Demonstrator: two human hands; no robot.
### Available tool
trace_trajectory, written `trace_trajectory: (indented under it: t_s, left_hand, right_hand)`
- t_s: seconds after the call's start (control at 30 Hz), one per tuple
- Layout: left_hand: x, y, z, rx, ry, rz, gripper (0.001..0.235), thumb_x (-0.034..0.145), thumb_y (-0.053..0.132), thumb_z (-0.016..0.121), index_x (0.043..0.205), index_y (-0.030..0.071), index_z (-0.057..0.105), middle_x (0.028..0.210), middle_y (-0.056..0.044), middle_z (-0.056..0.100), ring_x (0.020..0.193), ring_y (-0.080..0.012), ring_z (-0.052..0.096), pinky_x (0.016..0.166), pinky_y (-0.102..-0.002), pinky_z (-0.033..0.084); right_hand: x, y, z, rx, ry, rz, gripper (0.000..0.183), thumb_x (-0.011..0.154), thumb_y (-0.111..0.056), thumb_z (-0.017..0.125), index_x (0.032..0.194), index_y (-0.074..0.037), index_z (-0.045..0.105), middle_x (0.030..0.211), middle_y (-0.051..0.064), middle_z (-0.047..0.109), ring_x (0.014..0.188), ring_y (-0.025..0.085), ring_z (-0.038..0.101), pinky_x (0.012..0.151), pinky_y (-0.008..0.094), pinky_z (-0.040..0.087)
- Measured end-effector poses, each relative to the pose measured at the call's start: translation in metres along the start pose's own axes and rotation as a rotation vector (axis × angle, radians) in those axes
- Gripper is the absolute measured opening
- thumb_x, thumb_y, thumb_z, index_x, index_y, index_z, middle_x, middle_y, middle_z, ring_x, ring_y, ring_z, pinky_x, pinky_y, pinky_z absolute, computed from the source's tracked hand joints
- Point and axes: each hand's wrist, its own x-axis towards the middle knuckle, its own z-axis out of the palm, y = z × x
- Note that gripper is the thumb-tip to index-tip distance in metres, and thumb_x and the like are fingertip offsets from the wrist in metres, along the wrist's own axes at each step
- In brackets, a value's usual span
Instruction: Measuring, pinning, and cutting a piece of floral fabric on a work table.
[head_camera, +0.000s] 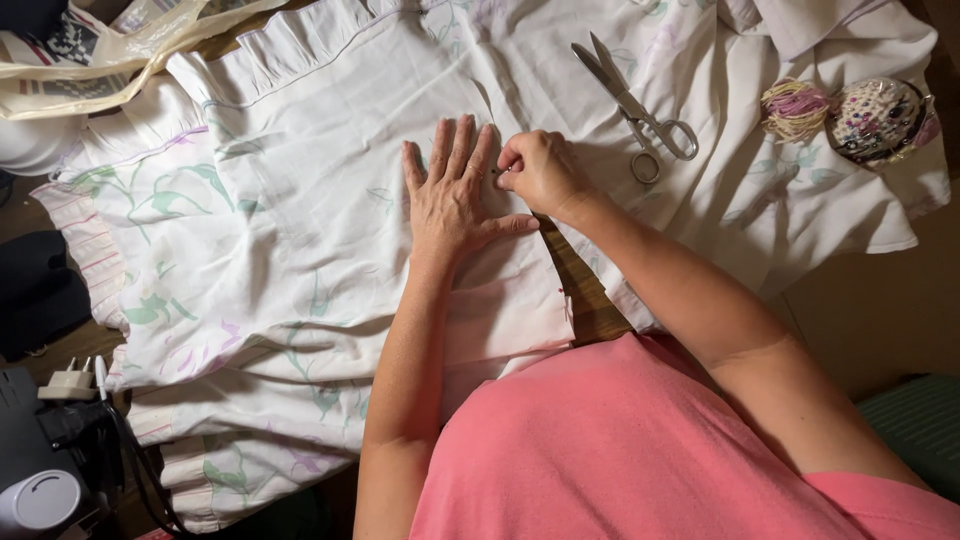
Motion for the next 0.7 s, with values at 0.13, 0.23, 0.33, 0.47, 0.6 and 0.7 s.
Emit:
trace_trajectory:
  t_s: [0.13, 0.23, 0.33, 0.47, 0.6, 0.7]
  left_hand:
    - [0.004, 0.001, -0.003, -0.015, -0.009, 0.014, 0.135, 0.056, 0.102, 0.06, 0.164, 0.027, 0.027, 0.172, -0.005, 0.025, 0.16, -0.0249, 0.012, 0.125, -0.067, -0.005]
    - [0.006, -0.001, -0.007, -0.021, -0.026, 0.021, 0.133, 0.059, 0.097, 0.063, 0.164, 0.023, 0.03, 0.171, -0.006, 0.028, 0.16, -0.0261, 0.015, 0.125, -0.066, -0.002]
    - [0.01, -0.001, -0.017, 0.015, -0.035, 0.012, 0.126, 0.064, 0.093, 0.064, 0.164, 0.024, 0.03, 0.171, -0.005, 0.028, 0.159, -0.0244, 0.017, 0.125, -0.064, 0.0]
    - [0.02, -0.009, -0.019, -0.029, -0.018, 0.043, 0.131, 0.061, 0.093, 0.065, 0.165, 0.023, 0.028, 0.171, -0.009, 0.027, 0.159, -0.027, 0.017, 0.124, -0.065, 0.002]
    - [0.038, -0.022, -0.021, 0.048, -0.025, 0.014, 0.128, 0.066, 0.095, 0.055, 0.165, 0.022, 0.021, 0.171, -0.007, 0.023, 0.158, -0.0293, 0.015, 0.122, -0.066, 0.001]
    - [0.04, -0.042, -0.005, 0.095, 0.101, 0.027, 0.12, 0.073, 0.087, 0.059, 0.163, 0.015, 0.025, 0.167, -0.013, 0.03, 0.154, -0.034, 0.023, 0.118, -0.069, 0.01]
  right_hand:
    - [0.014, 0.001, 0.013, -0.161, -0.024, -0.018, 0.004, 0.087, -0.032, 0.074, 0.088, -0.028, 0.075, 0.076, -0.005, 0.075, 0.082, 0.025, 0.077, 0.071, 0.043, 0.06]
    - [0.033, 0.008, 0.038, -0.121, -0.061, -0.094, 0.012, 0.08, -0.026, 0.076, 0.091, -0.02, 0.073, 0.079, -0.004, 0.076, 0.087, 0.026, 0.077, 0.076, 0.043, 0.06]
    - [0.011, -0.014, -0.002, 0.261, 0.033, -0.103, 0.008, 0.087, -0.019, 0.072, 0.09, -0.012, 0.071, 0.081, 0.008, 0.076, 0.083, 0.031, 0.076, 0.072, 0.044, 0.058]
    - [-0.019, 0.011, -0.059, 0.457, 0.254, -0.136, 0.012, 0.089, -0.018, 0.072, 0.098, -0.009, 0.071, 0.084, 0.017, 0.075, 0.085, 0.036, 0.074, 0.072, 0.05, 0.057]
    - [-0.065, 0.078, -0.136, 0.561, 0.567, -0.258, 0.006, 0.096, -0.002, 0.068, 0.1, -0.006, 0.067, 0.083, 0.007, 0.065, 0.074, 0.016, 0.061, 0.067, 0.027, 0.053]
    - [-0.1, 0.163, -0.198, 0.433, 0.769, -0.23, 0.009, 0.102, 0.005, 0.068, 0.105, -0.003, 0.068, 0.092, 0.008, 0.067, 0.08, 0.015, 0.062, 0.071, 0.025, 0.054]
